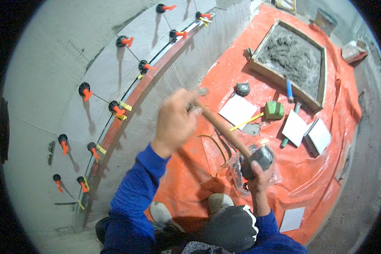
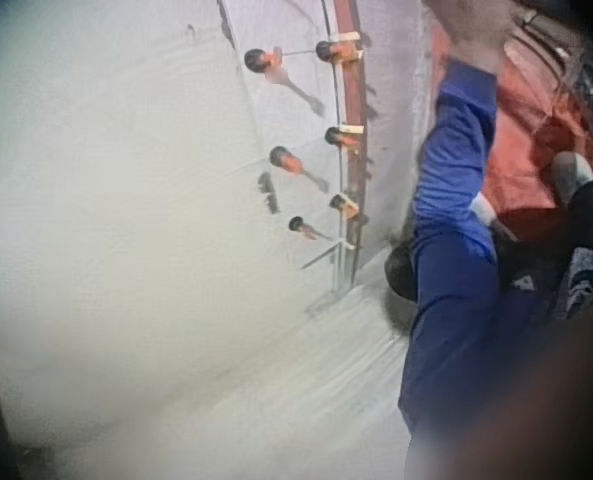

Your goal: The person installs wall tiles using tile leveling clips and spacers, tapping them into place with a rubber mallet. They repeatedly check alignment with a string line and adjust the clips to ensure even spacing.

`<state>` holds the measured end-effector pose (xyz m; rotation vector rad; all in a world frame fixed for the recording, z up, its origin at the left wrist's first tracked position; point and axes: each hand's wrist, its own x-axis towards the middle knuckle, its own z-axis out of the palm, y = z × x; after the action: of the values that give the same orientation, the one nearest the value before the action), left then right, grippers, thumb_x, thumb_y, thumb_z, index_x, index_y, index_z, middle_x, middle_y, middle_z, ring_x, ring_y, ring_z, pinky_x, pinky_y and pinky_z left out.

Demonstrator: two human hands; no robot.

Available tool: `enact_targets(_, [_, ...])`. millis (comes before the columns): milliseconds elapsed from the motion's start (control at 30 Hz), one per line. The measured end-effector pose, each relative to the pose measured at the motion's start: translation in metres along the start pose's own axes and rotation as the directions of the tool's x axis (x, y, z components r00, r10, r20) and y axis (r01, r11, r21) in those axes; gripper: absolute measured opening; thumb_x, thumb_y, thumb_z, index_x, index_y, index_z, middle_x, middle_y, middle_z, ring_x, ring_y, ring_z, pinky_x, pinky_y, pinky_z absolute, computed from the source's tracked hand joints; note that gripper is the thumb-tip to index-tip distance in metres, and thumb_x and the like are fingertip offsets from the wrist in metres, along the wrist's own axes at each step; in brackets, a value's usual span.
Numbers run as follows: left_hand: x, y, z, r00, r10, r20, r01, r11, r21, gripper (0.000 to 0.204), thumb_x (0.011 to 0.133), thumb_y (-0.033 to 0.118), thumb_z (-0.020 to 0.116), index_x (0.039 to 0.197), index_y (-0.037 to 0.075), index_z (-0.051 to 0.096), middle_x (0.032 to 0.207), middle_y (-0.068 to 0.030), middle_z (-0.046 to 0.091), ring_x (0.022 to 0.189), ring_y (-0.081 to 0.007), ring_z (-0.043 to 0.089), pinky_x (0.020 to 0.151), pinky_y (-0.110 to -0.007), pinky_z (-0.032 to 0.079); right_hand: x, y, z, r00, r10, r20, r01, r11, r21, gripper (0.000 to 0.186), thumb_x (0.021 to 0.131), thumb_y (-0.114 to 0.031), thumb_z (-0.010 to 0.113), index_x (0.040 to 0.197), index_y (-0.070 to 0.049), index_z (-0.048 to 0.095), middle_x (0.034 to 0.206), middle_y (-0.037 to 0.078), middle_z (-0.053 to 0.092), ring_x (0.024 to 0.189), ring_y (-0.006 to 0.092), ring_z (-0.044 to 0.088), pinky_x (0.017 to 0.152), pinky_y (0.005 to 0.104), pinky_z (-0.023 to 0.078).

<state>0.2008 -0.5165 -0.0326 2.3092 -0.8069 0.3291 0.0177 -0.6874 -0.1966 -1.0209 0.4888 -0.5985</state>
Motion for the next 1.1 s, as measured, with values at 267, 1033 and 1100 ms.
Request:
enact_targets(267, [-0.02, 0.019, -0.021, 0.904, 0.412, -0.118, -0.416, 0.778, -0.47, 0.038, 0.073, 0.0, 0.058, 0.109, 0.009, 0.062, 0.08, -0.0128, 0.06, 0.073, -0.0325, 0.063, 0.063, -0.043, 0.05, -0.071, -0.011, -0.017, 0.987, 0.124, 0.1, -0.051, 0.841, -0.539, 0.077, 0.059, -0.025, 0.082, 0.126, -0.004, 0.05, 0.109, 0.01, 0.059, 0.101, 0.0223, 0.058, 0.092, 0.0353, 0.045])
enact_targets(1033, [-0.073, 0.014, -0.094, 0.911, 0.407, -0.063, -0.262, 0.453, -0.852, 0.022, 0.087, 0.018, 0.067, 0.094, 0.005, 0.051, 0.068, -0.0177, 0.062, 0.065, -0.0394, 0.062, 0.055, -0.048, 0.045, -0.13, 0.008, 0.051, 0.997, 0.013, 0.079, 0.053, 0.64, -0.767, 0.069, 0.066, -0.014, 0.075, 0.128, -0.003, 0.048, 0.111, 0.01, 0.06, 0.098, 0.021, 0.061, 0.086, 0.0335, 0.048])
enact_targets(1100, [-0.076, 0.015, -0.09, 0.904, 0.427, -0.032, -0.263, 0.494, -0.829, 0.02, 0.087, 0.018, 0.067, 0.093, 0.005, 0.053, 0.07, -0.0167, 0.062, 0.065, -0.0386, 0.062, 0.056, -0.047, 0.046, -0.127, 0.007, 0.048, 0.997, -0.029, 0.068, 0.07, 0.68, -0.73, 0.069, 0.067, -0.014, 0.075, 0.129, -0.004, 0.047, 0.111, 0.01, 0.06, 0.098, 0.021, 0.061, 0.085, 0.0336, 0.049])
